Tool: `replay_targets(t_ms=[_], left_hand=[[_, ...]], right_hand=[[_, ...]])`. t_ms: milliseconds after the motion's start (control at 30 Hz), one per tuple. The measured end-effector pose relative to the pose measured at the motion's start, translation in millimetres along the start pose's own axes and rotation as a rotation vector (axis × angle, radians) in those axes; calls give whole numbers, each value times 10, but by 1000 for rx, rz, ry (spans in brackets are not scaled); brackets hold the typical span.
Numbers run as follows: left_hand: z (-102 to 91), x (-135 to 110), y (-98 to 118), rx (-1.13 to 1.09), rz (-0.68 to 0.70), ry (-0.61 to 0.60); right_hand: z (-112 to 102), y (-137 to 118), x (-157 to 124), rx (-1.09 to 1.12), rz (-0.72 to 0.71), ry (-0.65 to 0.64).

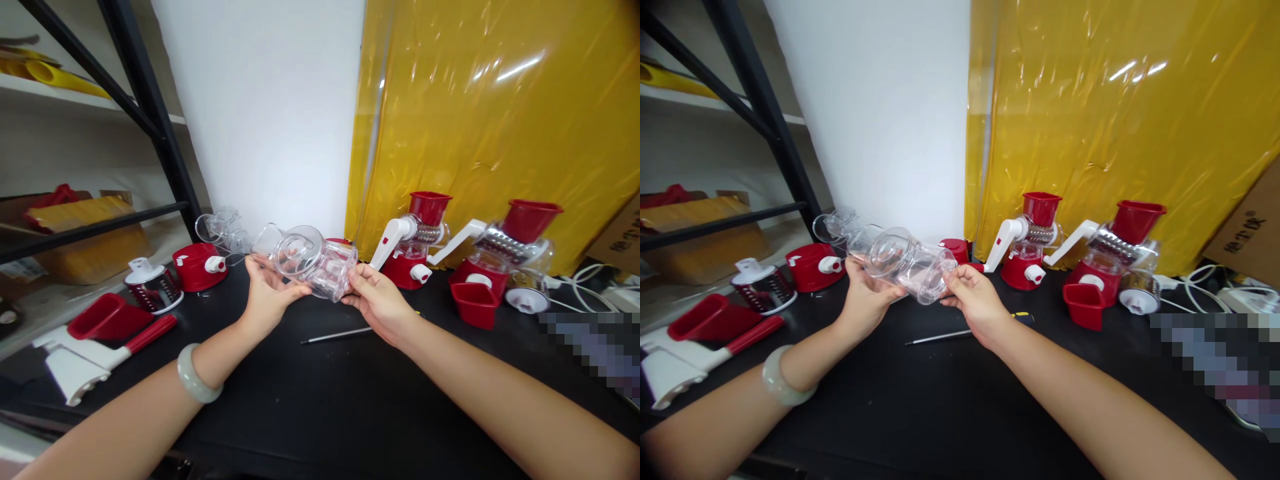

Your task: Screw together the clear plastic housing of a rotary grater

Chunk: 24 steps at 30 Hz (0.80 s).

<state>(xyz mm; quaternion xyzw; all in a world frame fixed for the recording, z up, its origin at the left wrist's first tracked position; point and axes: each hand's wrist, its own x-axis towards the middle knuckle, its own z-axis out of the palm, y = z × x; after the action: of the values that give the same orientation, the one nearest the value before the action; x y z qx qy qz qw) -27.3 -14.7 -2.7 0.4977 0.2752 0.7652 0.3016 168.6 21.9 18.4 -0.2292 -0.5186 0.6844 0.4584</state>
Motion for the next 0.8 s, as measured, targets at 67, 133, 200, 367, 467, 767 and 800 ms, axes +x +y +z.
replay_targets(t_ms=[67,133,200,367,467,767,800], left_hand=[[1,-13,-4,3,-14,11],[10,-26,3,1,-33,23],[18,-37,11,-7,-39,27],[25,-56,17,-14,-73,20],[35,-65,30,-7,-87,6],[115,-102,83,10,-167,36],[122,-105,89,20,-161,47]], right_hand=[[2,-11,-10,-22,-10,3],[6,-22,-20,-47,-21,-1],[9,-26,-22,-74,-34,-8],[-10,-12,19,-165,-79,-1],[-26,-7,47,-222,-88,13],[-26,27,99,-293,21,88],[-26,26,100,-289,37,89]])
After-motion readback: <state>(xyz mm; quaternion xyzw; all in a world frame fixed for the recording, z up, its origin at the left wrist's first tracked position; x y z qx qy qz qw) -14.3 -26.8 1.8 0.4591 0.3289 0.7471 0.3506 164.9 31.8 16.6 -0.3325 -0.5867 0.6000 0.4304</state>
